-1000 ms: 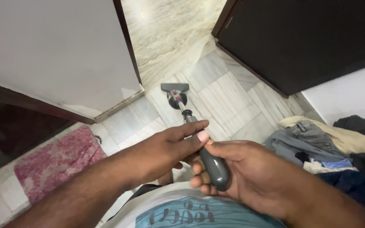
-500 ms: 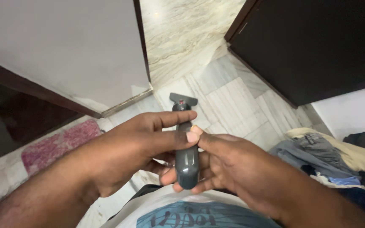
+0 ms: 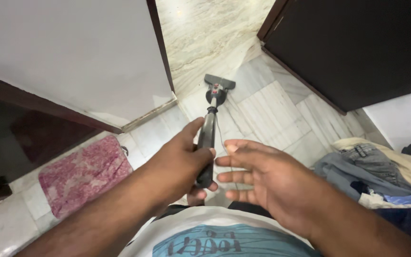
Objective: The person uses a handheld vacuum cleaner to clean a tiled floor in a bedroom. They move the vacuum head back and forth across the floor, navigating around furniture and a pile of clothes.
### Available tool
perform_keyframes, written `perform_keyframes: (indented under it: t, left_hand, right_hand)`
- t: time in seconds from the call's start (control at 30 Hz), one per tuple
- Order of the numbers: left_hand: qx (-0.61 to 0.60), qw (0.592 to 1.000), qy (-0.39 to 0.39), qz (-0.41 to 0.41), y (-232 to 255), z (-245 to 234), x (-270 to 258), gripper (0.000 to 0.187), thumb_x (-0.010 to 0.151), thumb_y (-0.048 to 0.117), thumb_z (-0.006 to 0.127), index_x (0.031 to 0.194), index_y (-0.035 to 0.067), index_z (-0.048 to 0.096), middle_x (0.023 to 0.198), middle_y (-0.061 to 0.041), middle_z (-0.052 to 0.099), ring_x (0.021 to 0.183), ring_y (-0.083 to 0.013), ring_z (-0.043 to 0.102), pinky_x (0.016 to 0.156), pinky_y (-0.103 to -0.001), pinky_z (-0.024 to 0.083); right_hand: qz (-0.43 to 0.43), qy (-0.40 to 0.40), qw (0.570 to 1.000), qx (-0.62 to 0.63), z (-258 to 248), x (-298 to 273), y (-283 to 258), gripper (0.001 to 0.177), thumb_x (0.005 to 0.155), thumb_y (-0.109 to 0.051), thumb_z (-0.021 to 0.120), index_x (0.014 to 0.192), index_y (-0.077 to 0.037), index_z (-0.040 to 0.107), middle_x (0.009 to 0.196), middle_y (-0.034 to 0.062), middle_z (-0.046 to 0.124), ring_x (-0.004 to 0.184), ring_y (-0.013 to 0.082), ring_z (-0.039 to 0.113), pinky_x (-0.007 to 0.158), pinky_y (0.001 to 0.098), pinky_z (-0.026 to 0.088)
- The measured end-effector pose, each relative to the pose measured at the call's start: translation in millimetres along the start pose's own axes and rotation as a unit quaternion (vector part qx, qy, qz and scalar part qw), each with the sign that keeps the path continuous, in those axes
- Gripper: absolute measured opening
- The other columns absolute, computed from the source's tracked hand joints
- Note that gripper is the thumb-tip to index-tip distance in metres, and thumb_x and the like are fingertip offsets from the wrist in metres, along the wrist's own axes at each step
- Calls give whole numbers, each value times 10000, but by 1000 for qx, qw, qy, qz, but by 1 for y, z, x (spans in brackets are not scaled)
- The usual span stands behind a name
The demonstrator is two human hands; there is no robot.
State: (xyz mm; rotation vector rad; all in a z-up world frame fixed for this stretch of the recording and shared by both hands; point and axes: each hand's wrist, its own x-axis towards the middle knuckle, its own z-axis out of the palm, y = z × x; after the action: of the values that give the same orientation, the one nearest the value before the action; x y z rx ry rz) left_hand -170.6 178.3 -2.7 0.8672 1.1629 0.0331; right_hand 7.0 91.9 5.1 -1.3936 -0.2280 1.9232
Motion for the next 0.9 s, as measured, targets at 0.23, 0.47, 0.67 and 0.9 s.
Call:
perform_keyframes:
  t: [0.23, 0.47, 0.67, 0.9]
  left_hand:
    - [194, 979, -6, 70, 6, 15, 30, 286, 909, 126, 612, 1136, -44, 572, 820, -150, 690, 630, -241, 730, 550, -370, 596]
    - [528, 846, 34, 69, 31, 8, -6, 291, 910, 302, 677, 1115, 102, 626, 923, -150, 737, 883, -320, 716, 785, -473, 552]
    - [526, 850, 18, 17, 65, -3, -56, 298, 829, 272, 717, 1101, 153, 747, 910, -107, 787, 863, -262, 758, 797, -436, 558]
    - [473, 877, 80, -30, 99, -23, -84, 452, 811, 267, 730, 1247, 146, 745, 924, -138, 776, 816, -249, 754, 770, -404, 583]
  right_hand:
    - [40, 126, 991, 18, -6, 14, -11, 500, 943, -333, 563, 1373, -82, 513, 1328, 134, 633, 1172, 262, 600, 920, 432, 524]
    - [74, 109, 991, 2, 2, 10, -9, 595, 931, -327, 589, 1456, -84, 453, 1412, 159, 617, 1264, 272, 611, 953, 419, 528]
    - [81, 25, 996, -19, 16, 10, -11, 673, 928, -284, 579, 1566, -177, 395, 1296, 139, 623, 1138, 245, 661, 897, 380, 550]
    - [54, -32, 997, -53, 34, 20, -25, 712, 932, -269, 559, 1614, -249, 359, 1186, 93, 685, 1027, 200, 678, 842, 362, 556]
